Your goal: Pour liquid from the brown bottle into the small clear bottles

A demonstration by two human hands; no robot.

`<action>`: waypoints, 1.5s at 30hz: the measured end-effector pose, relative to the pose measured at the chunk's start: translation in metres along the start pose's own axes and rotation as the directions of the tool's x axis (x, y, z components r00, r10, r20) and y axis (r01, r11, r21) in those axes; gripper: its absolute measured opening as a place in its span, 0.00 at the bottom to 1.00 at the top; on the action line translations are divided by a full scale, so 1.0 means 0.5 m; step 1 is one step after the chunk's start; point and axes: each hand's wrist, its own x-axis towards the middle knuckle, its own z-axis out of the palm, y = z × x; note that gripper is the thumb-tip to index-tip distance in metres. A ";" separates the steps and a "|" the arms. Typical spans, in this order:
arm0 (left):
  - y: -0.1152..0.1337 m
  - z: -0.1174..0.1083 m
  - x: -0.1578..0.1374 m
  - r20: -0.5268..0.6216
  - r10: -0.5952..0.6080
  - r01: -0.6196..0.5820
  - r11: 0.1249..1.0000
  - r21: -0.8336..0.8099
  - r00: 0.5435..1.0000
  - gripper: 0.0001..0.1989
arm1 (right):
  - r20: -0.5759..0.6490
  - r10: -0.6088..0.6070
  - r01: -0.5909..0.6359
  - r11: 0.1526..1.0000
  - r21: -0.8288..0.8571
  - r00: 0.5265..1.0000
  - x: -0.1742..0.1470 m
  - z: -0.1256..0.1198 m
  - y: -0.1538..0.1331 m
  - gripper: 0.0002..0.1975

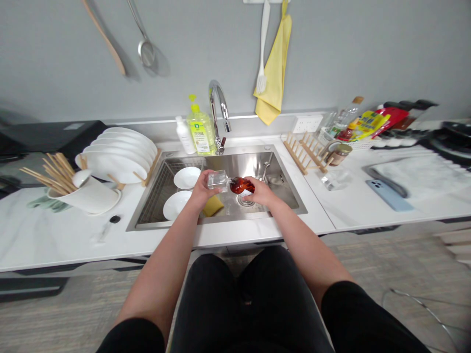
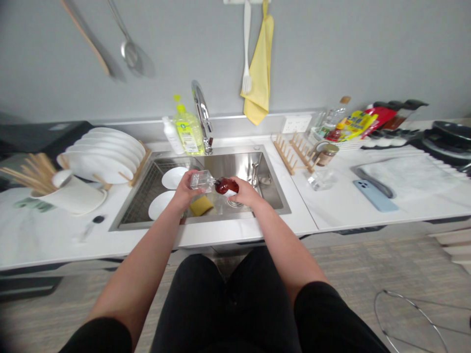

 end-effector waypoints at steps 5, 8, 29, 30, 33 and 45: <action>-0.005 -0.004 0.002 0.006 0.023 -0.024 1.000 0.019 1.000 0.44 | 0.002 0.003 -0.003 1.000 -0.010 1.000 -0.001 -0.002 -0.002 0.39; -0.009 -0.007 0.003 -0.001 0.032 -0.032 0.999 0.024 0.999 0.44 | 0.001 -0.005 0.005 1.000 -0.021 1.000 0.000 -0.002 0.000 0.39; -0.033 -0.020 0.008 -0.028 0.025 -0.024 1.000 0.016 0.999 0.55 | 0.027 0.004 -0.003 0.999 -0.050 1.000 0.004 -0.003 -0.008 0.42; -0.035 -0.021 0.008 -0.023 0.028 -0.028 1.000 0.012 0.999 0.55 | 0.028 0.004 -0.003 0.999 -0.052 1.000 0.005 -0.002 -0.008 0.42; -0.040 -0.023 0.009 -0.026 0.016 -0.016 1.000 0.009 1.000 0.57 | 0.029 0.006 -0.005 0.999 -0.047 1.000 0.006 -0.001 -0.005 0.41; -0.032 -0.015 0.012 -0.051 0.070 -0.072 0.997 -0.026 0.996 0.49 | 0.019 0.010 -0.009 0.999 -0.050 1.000 0.006 0.002 0.005 0.40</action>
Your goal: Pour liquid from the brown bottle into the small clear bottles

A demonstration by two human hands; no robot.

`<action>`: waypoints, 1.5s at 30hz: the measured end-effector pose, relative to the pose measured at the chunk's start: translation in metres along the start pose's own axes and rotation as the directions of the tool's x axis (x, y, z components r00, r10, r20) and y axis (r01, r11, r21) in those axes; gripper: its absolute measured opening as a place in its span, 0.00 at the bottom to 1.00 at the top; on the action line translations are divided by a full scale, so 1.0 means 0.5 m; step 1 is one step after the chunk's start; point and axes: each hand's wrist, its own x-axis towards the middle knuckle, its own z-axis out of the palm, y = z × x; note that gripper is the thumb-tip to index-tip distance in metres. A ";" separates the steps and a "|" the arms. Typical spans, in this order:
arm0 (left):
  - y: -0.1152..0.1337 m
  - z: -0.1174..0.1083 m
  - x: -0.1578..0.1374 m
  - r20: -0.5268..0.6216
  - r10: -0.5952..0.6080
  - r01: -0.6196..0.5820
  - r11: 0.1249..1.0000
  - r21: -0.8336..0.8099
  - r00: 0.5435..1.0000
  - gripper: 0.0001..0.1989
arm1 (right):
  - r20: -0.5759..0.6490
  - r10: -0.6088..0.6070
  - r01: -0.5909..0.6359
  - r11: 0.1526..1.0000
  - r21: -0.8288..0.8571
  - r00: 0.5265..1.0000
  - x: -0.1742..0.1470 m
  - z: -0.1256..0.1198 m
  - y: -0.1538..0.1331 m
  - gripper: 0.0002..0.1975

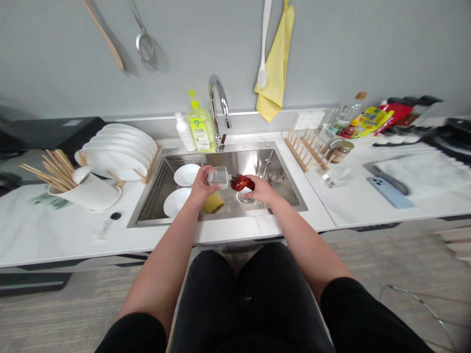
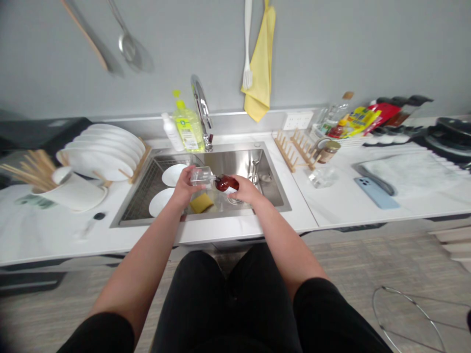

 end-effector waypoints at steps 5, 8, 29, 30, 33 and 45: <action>0.008 0.003 -0.001 -0.004 -0.017 0.017 0.999 0.031 1.000 0.46 | 0.001 -0.004 0.004 1.000 0.019 1.000 0.000 0.001 0.001 0.39; 0.012 0.003 -0.003 -0.005 -0.023 0.023 0.999 0.043 1.000 0.46 | 0.002 0.000 0.000 1.000 0.020 1.000 0.000 0.001 0.001 0.39; 0.008 0.001 -0.006 -0.014 -0.029 0.030 0.997 0.069 0.999 0.49 | 0.023 0.027 -0.028 1.000 0.013 0.999 -0.001 -0.002 -0.007 0.41; 0.009 0.001 -0.006 -0.014 -0.029 0.030 0.997 0.072 0.999 0.50 | 0.022 0.028 -0.028 0.999 0.014 0.999 -0.001 -0.002 -0.007 0.41; 0.009 0.001 -0.006 -0.015 -0.029 0.030 0.996 0.080 0.999 0.50 | 0.025 0.030 -0.030 0.999 0.031 0.999 -0.001 -0.001 -0.006 0.41; 0.001 -0.004 -0.005 0.002 -0.022 0.022 0.996 0.082 1.000 0.50 | 0.033 0.016 -0.018 0.999 0.049 0.999 -0.002 -0.003 -0.014 0.42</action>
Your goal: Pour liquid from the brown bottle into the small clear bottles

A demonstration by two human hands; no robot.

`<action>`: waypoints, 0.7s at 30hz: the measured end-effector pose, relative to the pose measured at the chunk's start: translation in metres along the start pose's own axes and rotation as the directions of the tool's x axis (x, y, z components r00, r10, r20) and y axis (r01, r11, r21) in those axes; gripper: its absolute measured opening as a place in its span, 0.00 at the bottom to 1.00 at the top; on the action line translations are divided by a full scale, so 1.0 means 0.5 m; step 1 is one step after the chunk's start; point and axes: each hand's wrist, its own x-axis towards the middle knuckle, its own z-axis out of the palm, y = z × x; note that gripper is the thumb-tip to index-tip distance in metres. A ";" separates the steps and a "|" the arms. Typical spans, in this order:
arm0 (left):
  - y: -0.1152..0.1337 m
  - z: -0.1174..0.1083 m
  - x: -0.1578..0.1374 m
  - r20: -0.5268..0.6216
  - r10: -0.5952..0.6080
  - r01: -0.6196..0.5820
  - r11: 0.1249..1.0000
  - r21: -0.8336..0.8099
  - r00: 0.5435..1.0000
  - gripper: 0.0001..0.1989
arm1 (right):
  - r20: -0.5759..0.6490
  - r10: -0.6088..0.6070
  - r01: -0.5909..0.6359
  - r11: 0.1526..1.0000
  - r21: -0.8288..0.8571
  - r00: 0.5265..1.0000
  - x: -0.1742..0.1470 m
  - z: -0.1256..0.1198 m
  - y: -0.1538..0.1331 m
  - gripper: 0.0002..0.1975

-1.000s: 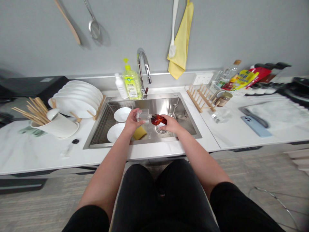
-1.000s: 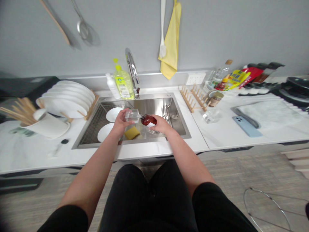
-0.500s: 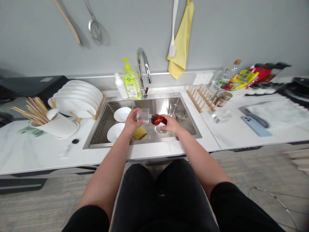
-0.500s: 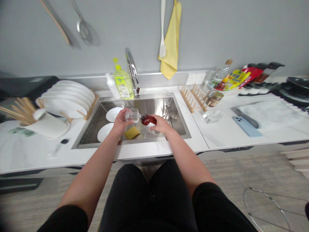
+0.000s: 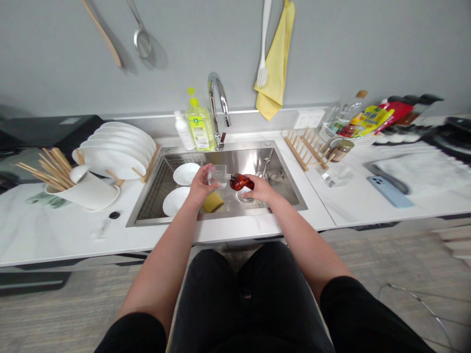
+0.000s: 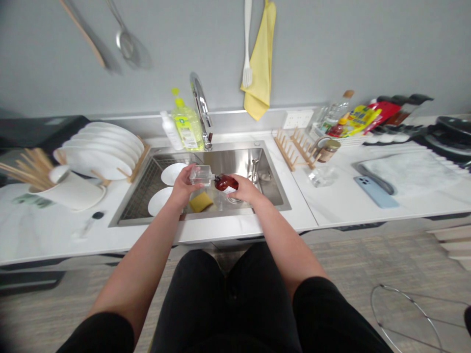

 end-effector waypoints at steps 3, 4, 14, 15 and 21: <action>0.002 0.001 -0.001 -0.002 0.007 -0.007 1.000 0.004 1.000 0.50 | 0.000 0.003 -0.003 0.999 -0.033 1.000 0.000 -0.001 -0.001 0.41; 0.003 0.001 -0.001 -0.002 0.007 -0.007 1.000 0.005 1.000 0.50 | 0.000 0.004 -0.004 0.999 -0.041 1.000 -0.001 -0.001 -0.001 0.40; 0.002 -0.001 -0.002 0.023 0.012 -0.012 1.000 0.026 1.000 0.52 | 0.005 0.010 -0.010 0.999 -0.034 1.000 0.000 0.001 0.002 0.41; 0.002 -0.002 -0.002 0.024 0.012 -0.013 0.999 0.029 1.000 0.52 | 0.008 0.010 -0.010 0.999 -0.036 1.000 0.000 0.002 0.001 0.41; 0.006 0.000 -0.004 0.021 0.011 -0.012 0.999 0.030 1.000 0.52 | 0.015 0.018 -0.017 0.998 -0.065 1.000 -0.001 0.001 -0.004 0.40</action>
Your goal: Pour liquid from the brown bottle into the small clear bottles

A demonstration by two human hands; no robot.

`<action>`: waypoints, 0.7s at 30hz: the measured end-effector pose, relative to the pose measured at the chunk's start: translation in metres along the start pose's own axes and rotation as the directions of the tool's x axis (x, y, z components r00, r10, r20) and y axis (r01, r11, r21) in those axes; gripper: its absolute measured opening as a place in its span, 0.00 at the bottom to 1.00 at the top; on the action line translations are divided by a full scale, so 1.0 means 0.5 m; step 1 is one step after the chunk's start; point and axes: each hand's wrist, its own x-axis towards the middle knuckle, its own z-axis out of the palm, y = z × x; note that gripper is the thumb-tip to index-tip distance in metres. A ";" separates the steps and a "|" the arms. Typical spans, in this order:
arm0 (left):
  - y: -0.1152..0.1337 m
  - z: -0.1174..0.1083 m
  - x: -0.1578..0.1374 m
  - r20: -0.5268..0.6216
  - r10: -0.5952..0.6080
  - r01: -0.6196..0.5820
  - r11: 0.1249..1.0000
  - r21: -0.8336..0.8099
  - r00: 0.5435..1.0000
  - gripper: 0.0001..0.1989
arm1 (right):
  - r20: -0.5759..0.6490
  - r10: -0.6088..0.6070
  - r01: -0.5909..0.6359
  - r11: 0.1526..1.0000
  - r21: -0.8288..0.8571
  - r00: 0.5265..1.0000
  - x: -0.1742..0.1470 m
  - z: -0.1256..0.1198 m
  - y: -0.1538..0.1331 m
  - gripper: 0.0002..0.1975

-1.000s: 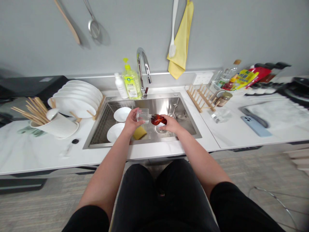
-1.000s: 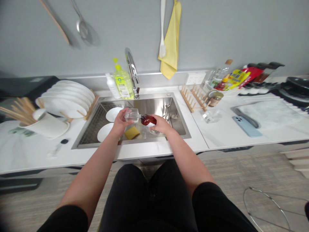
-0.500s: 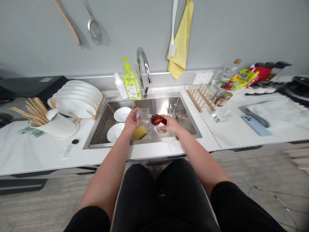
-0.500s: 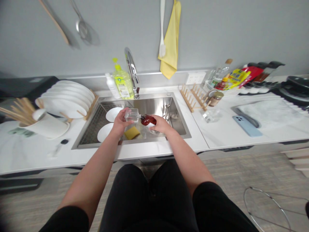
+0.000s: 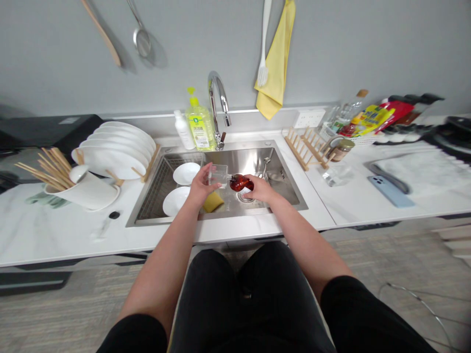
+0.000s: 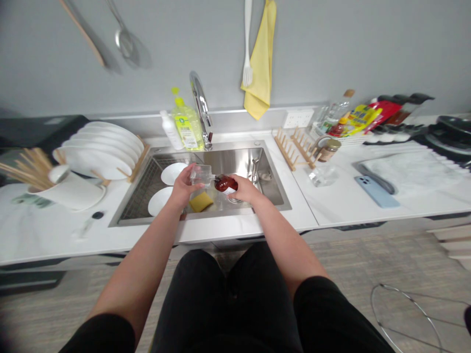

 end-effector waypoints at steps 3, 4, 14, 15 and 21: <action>0.004 0.002 -0.001 -0.004 -0.005 0.005 1.000 -0.004 1.000 0.53 | 0.010 0.000 0.000 1.000 -0.004 1.000 -0.001 0.000 -0.001 0.40; 0.004 0.003 -0.001 -0.005 -0.011 0.011 1.000 -0.006 1.000 0.54 | 0.011 -0.001 0.001 1.000 -0.006 1.000 -0.002 0.000 -0.001 0.40; 0.010 0.008 -0.005 -0.023 -0.043 0.042 0.999 -0.010 0.999 0.57 | 0.025 0.002 -0.002 1.000 0.024 1.000 -0.005 -0.002 -0.006 0.41; 0.009 0.008 -0.005 -0.021 -0.043 0.043 0.999 -0.005 0.999 0.57 | 0.024 0.004 -0.004 1.000 0.026 1.000 -0.005 -0.002 -0.005 0.41; 0.009 0.010 -0.005 0.003 -0.038 0.038 0.999 -0.004 0.999 0.58 | 0.029 0.001 -0.003 0.999 0.048 1.000 -0.003 0.001 0.006 0.41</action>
